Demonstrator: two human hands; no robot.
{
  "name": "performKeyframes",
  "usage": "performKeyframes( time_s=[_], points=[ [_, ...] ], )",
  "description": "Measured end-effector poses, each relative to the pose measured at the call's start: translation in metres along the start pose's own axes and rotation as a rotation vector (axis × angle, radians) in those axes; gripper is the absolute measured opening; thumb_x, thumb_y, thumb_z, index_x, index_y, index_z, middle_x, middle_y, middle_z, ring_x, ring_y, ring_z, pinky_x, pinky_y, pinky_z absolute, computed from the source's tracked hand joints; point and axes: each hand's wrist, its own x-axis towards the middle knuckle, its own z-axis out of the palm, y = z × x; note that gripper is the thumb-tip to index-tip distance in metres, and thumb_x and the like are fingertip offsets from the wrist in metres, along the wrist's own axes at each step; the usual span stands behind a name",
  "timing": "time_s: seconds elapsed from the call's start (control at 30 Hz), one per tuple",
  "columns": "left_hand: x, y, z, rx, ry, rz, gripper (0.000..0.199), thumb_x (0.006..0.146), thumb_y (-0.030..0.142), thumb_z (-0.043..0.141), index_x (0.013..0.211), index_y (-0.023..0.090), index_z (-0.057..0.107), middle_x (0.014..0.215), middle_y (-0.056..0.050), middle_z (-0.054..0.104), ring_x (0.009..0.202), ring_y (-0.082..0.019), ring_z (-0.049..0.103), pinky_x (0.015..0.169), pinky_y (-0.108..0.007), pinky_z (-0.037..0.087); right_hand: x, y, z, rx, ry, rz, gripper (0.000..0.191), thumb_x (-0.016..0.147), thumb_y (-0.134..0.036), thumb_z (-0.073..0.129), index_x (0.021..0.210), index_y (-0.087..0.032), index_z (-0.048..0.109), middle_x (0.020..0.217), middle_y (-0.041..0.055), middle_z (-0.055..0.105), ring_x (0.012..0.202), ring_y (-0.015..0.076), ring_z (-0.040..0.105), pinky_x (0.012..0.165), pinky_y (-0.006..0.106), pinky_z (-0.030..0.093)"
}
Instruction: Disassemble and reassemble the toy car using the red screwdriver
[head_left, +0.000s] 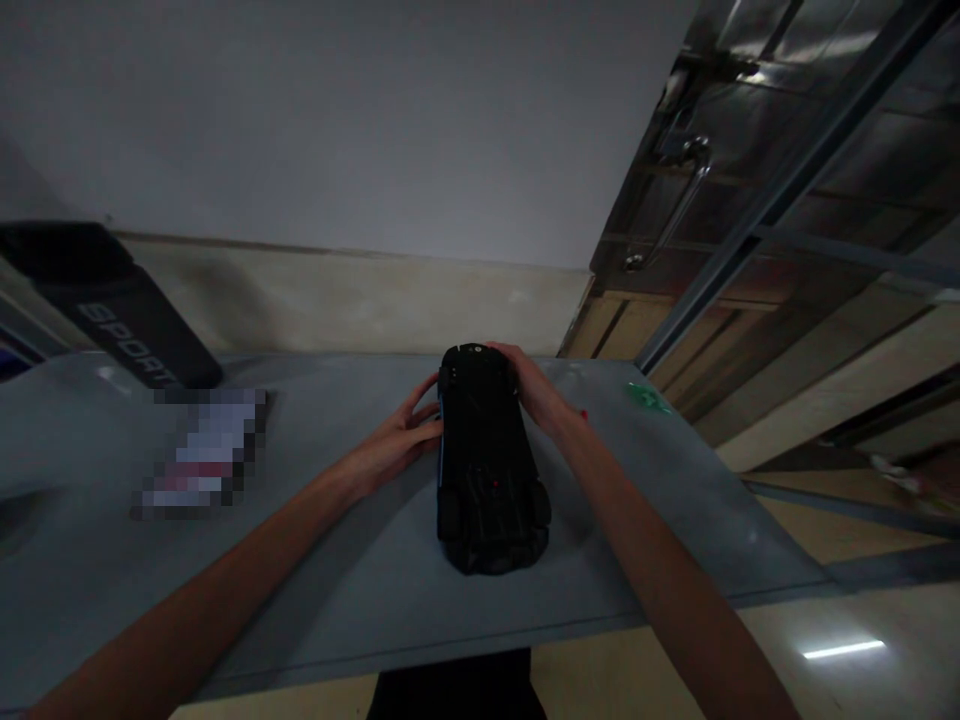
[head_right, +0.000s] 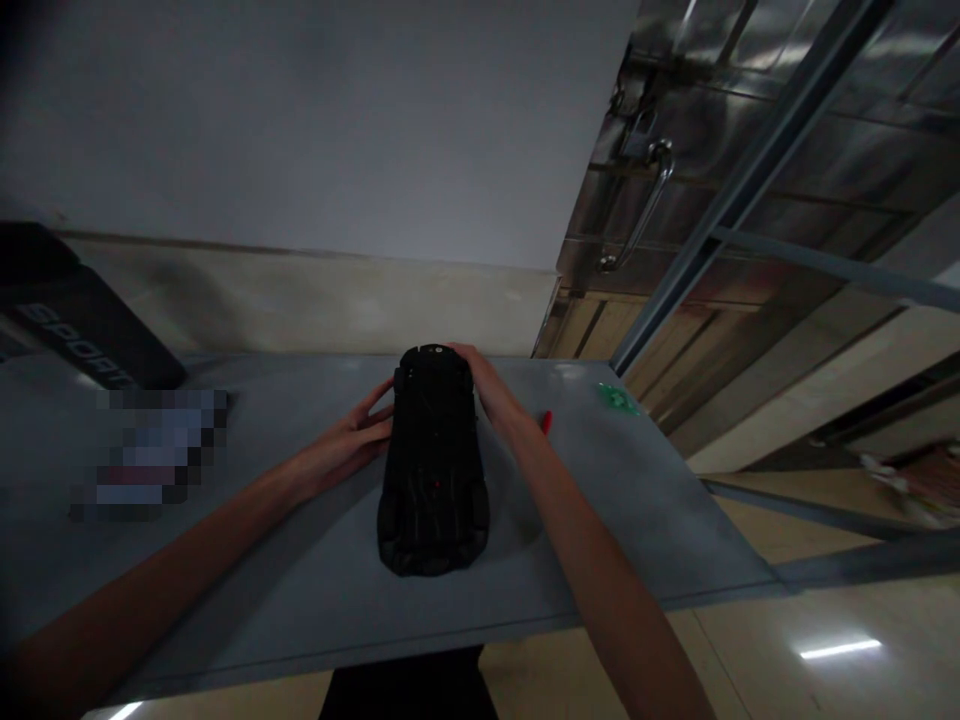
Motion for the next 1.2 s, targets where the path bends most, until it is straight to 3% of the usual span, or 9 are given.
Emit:
performKeyframes(
  time_s=[0.13, 0.33, 0.47, 0.6, 0.7, 0.83, 0.9, 1.03, 1.2],
  points=[
    [0.000, 0.001, 0.001, -0.002, 0.004, -0.002, 0.109, 0.093, 0.021, 0.096, 0.187, 0.044, 0.044, 0.168, -0.008, 0.076, 0.147, -0.031, 0.078, 0.134, -0.050, 0.054, -0.024, -0.018, 0.007, -0.300, 0.138, -0.144, 0.056, 0.102, -0.055, 0.072, 0.152, -0.028, 0.074, 0.169, 0.0152, 0.066, 0.167, 0.0366, 0.049, 0.146, 0.059, 0.026],
    [0.004, -0.005, -0.005, 0.040, 0.053, 0.041, 0.104, 0.088, 0.022, 0.096, 0.181, 0.040, 0.055, 0.162, -0.010, 0.078, 0.145, -0.033, 0.078, 0.127, -0.047, 0.058, -0.090, -0.036, 0.056, -0.770, -0.218, -0.439, 0.088, 0.097, -0.041, 0.087, 0.177, -0.026, 0.055, 0.190, 0.0215, 0.045, 0.178, 0.0452, 0.036, 0.145, 0.071, 0.031],
    [0.004, -0.006, -0.008, 0.068, 0.065, 0.042, 0.099, 0.088, 0.023, 0.096, 0.177, 0.042, 0.059, 0.159, -0.009, 0.079, 0.137, -0.030, 0.081, 0.117, -0.043, 0.063, -0.100, -0.042, 0.059, -0.795, -0.215, -0.423, 0.091, 0.096, -0.035, 0.084, 0.180, -0.025, 0.052, 0.191, 0.0220, 0.043, 0.179, 0.0455, 0.036, 0.145, 0.073, 0.033],
    [0.002, -0.002, -0.006, 0.061, 0.048, 0.049, 0.103, 0.087, 0.027, 0.100, 0.179, 0.040, 0.056, 0.147, -0.009, 0.083, 0.129, -0.027, 0.083, 0.114, -0.040, 0.065, -0.102, -0.067, 0.038, -0.786, -0.082, -0.404, 0.086, 0.096, -0.041, 0.085, 0.177, -0.028, 0.058, 0.166, 0.0205, 0.066, 0.157, 0.0458, 0.059, 0.132, 0.070, 0.051],
    [0.000, 0.002, -0.003, 0.073, 0.041, 0.039, 0.099, 0.091, 0.027, 0.099, 0.179, 0.040, 0.057, 0.146, -0.008, 0.084, 0.131, -0.027, 0.083, 0.114, -0.040, 0.064, -0.110, -0.091, 0.012, -0.813, -0.035, -0.223, 0.074, 0.102, -0.050, 0.079, 0.170, -0.024, 0.066, 0.117, 0.0151, 0.083, 0.110, 0.0388, 0.077, 0.104, 0.060, 0.064],
    [0.001, 0.004, -0.001, 0.070, 0.048, 0.028, 0.099, 0.090, 0.024, 0.099, 0.178, 0.044, 0.058, 0.151, -0.006, 0.084, 0.140, -0.031, 0.080, 0.122, -0.046, 0.062, -0.118, -0.105, -0.037, -0.746, -0.114, -0.123, 0.047, 0.112, -0.051, 0.063, 0.145, -0.026, 0.085, 0.082, 0.0052, 0.081, 0.075, 0.0281, 0.073, 0.080, 0.044, 0.062],
    [0.001, 0.004, -0.002, 0.069, 0.063, 0.022, 0.098, 0.089, 0.025, 0.099, 0.176, 0.045, 0.059, 0.149, -0.005, 0.084, 0.142, -0.033, 0.080, 0.125, -0.050, 0.060, -0.119, -0.098, -0.063, -0.649, -0.138, -0.131, 0.049, 0.111, -0.055, 0.062, 0.144, -0.028, 0.087, 0.087, 0.0048, 0.085, 0.079, 0.0293, 0.076, 0.079, 0.044, 0.064],
    [0.000, 0.004, -0.003, 0.071, 0.079, 0.005, 0.097, 0.091, 0.026, 0.100, 0.176, 0.042, 0.058, 0.149, -0.007, 0.084, 0.145, -0.033, 0.078, 0.131, -0.053, 0.056, -0.116, -0.068, -0.103, -0.446, -0.093, -0.117, 0.040, 0.103, -0.060, 0.074, 0.129, -0.036, 0.092, 0.123, 0.0062, 0.092, 0.124, 0.0387, 0.082, 0.114, 0.061, 0.064],
    [-0.001, 0.006, -0.003, 0.081, 0.066, -0.005, 0.098, 0.094, 0.027, 0.099, 0.180, 0.039, 0.053, 0.158, -0.012, 0.080, 0.148, -0.035, 0.078, 0.134, -0.058, 0.055, -0.125, -0.028, -0.116, -0.191, 0.010, 0.059, 0.044, 0.097, -0.070, 0.080, 0.127, -0.041, 0.092, 0.140, 0.0059, 0.090, 0.144, 0.0438, 0.076, 0.125, 0.067, 0.059]
  ],
)
